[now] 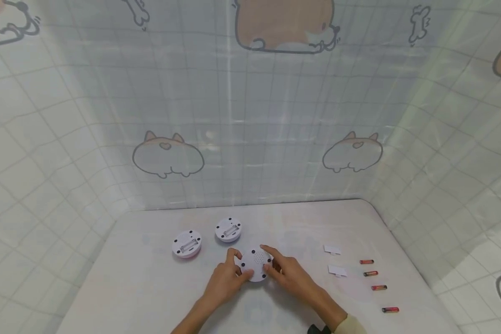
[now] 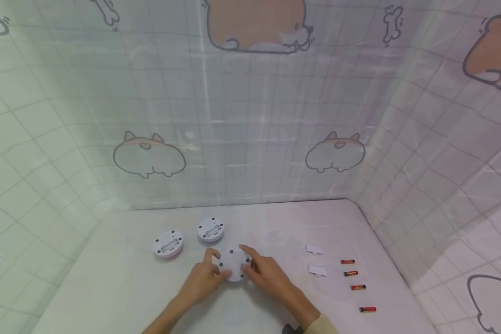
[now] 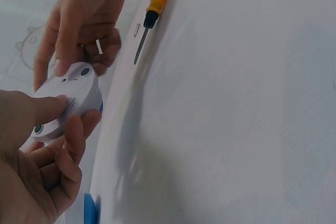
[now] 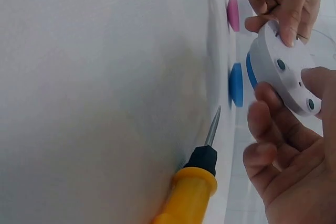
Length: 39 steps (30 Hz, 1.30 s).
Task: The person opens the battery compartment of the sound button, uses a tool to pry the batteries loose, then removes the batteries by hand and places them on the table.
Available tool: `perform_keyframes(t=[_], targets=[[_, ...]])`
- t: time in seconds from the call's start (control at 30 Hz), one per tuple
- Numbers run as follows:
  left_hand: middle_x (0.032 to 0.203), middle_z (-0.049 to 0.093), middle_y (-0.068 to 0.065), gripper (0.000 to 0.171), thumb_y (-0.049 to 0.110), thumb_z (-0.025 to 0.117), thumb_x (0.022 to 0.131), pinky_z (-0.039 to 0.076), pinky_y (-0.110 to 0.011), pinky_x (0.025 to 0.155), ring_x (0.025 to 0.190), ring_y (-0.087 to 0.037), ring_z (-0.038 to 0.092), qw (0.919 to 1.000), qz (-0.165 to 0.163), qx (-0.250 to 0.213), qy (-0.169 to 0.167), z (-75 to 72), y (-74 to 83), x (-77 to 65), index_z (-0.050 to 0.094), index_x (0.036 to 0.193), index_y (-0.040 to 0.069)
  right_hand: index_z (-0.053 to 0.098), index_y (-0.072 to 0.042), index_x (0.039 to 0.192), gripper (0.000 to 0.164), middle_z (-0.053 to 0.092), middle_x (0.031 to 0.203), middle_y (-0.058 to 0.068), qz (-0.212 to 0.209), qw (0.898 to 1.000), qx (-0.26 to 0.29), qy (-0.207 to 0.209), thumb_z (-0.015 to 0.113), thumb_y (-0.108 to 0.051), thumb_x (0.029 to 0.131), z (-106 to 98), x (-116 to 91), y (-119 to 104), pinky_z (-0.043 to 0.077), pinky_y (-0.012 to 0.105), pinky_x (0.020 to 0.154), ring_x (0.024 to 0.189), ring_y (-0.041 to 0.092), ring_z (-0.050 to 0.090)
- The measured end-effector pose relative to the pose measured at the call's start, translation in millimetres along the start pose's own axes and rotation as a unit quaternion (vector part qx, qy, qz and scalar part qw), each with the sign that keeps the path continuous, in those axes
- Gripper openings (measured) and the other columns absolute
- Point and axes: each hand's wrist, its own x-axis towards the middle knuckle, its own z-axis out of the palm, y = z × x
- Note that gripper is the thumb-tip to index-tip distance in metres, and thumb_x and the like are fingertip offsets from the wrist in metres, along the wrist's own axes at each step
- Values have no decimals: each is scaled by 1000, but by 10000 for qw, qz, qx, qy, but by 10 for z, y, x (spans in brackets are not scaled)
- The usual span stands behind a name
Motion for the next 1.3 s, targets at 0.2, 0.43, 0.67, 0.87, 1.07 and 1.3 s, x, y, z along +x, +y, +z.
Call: perform_keyframes(t=[0.2, 0.43, 0.67, 0.87, 1.07, 1.3], targets=[[61, 63, 10, 37, 37, 63, 100, 37, -26, 54, 51, -6, 51, 9999, -41, -108, -112, -3, 16, -12, 40, 117, 14, 31, -40, 156, 60, 56, 76, -14, -100, 9999, -45, -53, 57, -41, 102, 14, -13, 13, 45, 21, 57, 62, 1, 50], [84, 67, 9, 28, 35, 73, 92, 40, -25, 57, 64, -3, 52, 9983, -40, 338, 475, -22, -13, 11, 53, 104, 19, 40, -19, 139, 45, 55, 87, -12, -258, 9991, 21, 341, 60, -33, 102, 28, -23, -5, 46, 21, 62, 68, 1, 50], [86, 71, 7, 30, 33, 79, 86, 42, -27, 59, 67, -4, 56, 9991, -60, 278, 301, -82, -29, 12, 58, 103, 21, 53, -23, 134, 34, 53, 94, -11, -95, 9995, 111, 297, 60, -32, 102, 8, 12, -35, 46, 21, 67, 79, 5, 51], [85, 74, 5, 30, 34, 77, 88, 43, -30, 58, 68, -8, 60, 9993, -48, 349, 103, -81, -42, -14, 56, 104, 20, 59, -21, 136, 35, 53, 94, -12, -213, 9992, 19, 336, 61, -30, 102, -7, 26, -57, 46, 20, 63, 76, 3, 51], [83, 73, 7, 32, 35, 78, 87, 43, -31, 59, 68, -8, 61, 9992, -44, 388, -14, -60, -45, -24, 57, 105, 19, 62, -25, 134, 34, 53, 94, -14, -120, 9991, -258, 312, 63, -30, 101, -5, 20, -51, 46, 20, 61, 74, 2, 51], [81, 72, 8, 33, 36, 76, 88, 45, -32, 59, 67, -8, 60, 9989, -154, 350, -269, -60, -27, -8, 57, 107, 18, 62, -27, 134, 34, 53, 93, -15, 198, 9986, -482, 100, 62, -35, 101, 8, 36, 0, 44, 20, 61, 74, 2, 50]])
